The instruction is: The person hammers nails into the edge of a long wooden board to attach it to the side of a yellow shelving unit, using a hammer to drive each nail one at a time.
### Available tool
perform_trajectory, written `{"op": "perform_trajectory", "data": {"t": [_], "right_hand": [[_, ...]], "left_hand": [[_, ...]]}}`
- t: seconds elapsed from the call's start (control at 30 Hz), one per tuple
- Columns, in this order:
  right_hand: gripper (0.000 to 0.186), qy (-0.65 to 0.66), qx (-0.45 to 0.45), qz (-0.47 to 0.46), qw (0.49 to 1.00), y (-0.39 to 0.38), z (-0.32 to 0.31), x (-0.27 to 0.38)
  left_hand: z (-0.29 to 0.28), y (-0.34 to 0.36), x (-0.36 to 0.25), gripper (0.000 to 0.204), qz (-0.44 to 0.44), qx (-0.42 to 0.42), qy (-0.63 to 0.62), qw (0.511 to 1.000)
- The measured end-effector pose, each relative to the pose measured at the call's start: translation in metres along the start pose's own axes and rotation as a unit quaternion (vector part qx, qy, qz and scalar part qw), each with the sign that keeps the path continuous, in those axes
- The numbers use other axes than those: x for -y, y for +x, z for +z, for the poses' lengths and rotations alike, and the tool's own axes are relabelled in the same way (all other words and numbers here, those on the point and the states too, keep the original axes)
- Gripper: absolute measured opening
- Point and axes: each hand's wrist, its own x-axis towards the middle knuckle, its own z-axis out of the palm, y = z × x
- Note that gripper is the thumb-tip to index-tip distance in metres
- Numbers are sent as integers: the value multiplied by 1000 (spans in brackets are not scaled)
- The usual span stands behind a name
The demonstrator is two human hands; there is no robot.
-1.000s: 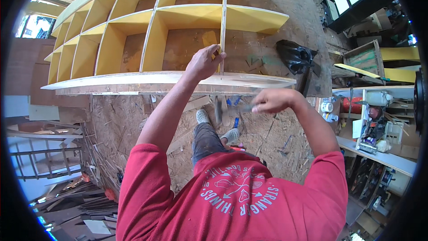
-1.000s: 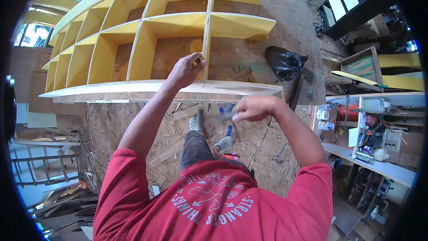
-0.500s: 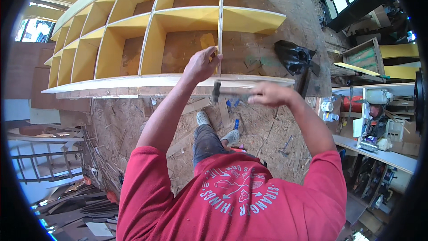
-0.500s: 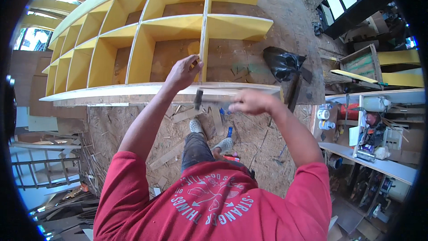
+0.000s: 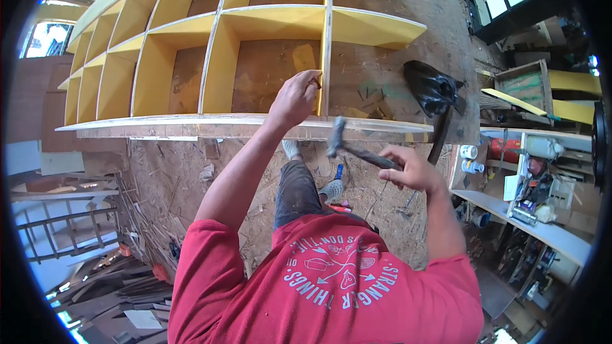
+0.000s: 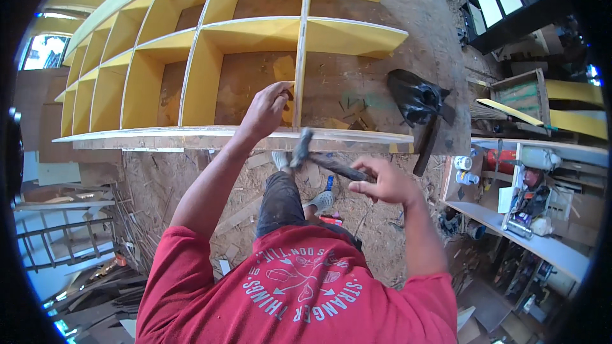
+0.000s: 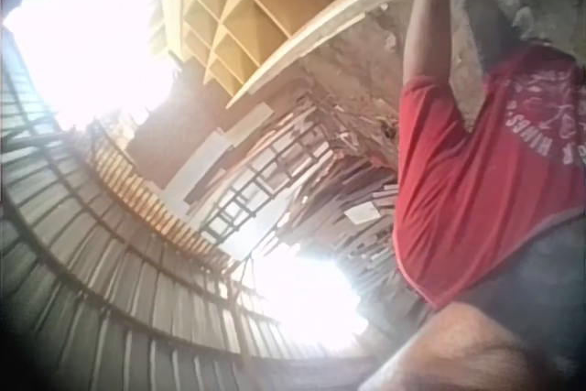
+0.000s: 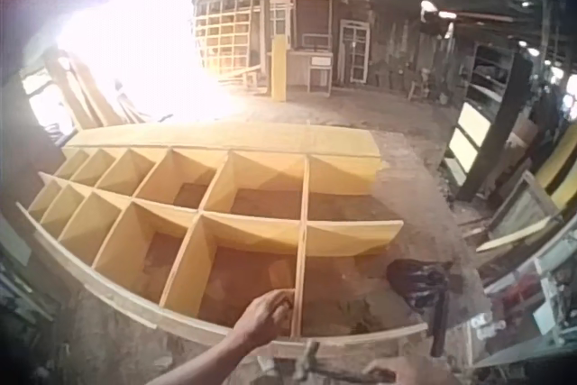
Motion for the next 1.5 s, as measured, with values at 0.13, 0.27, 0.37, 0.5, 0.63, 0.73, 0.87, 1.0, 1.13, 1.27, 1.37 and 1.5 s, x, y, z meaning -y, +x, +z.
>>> {"op": "perform_trajectory", "data": {"t": [0.13, 0.27, 0.37, 0.5, 0.63, 0.73, 0.87, 1.0, 1.13, 1.27, 1.37, 1.5], "right_hand": [[32, 140, -140, 56, 979, 6, 42, -9], [38, 69, -213, 52, 973, 23, 66, -1], [42, 31, -189, -13, 981, 20, 76, 11], [46, -88, -184, 82, 976, 40, 72, 17], [53, -58, -200, 93, 974, 42, 78, 26], [54, -28, -229, 114, 966, 35, 78, 17], [42, 17, -357, 96, 929, 27, 74, 8], [32, 29, -522, 81, 849, 22, 49, -9], [32, 91, -519, 53, 848, 6, 11, -33], [31, 7, -500, -2, 866, -1, -35, -41], [31, -19, -446, 3, 895, -9, -68, -53], [30, -54, -438, -37, 897, -26, -97, -64]], "left_hand": [[-6, 3, -10, 42, -24, 2, -36, 999], [-20, 3, -13, 48, -123, -54, -217, 967], [-24, 5, 1, 49, -151, -105, -329, 926], [-25, 9, 2, 46, -180, -115, -382, 899], [-26, 12, 0, 46, -212, -61, -397, 891], [-27, 16, 2, 51, -253, 40, -367, 894], [-29, 21, 8, 64, -281, 201, -312, 885], [-65, 34, -18, 94, -124, 425, 11, 897], [-52, -10, -15, 65, -42, 403, 233, 884], [-38, -34, -10, 39, 18, 260, 313, 913], [-36, -39, -11, 41, 49, 218, 336, 915], [-31, -47, -11, 36, 56, 174, 379, 907]]}}
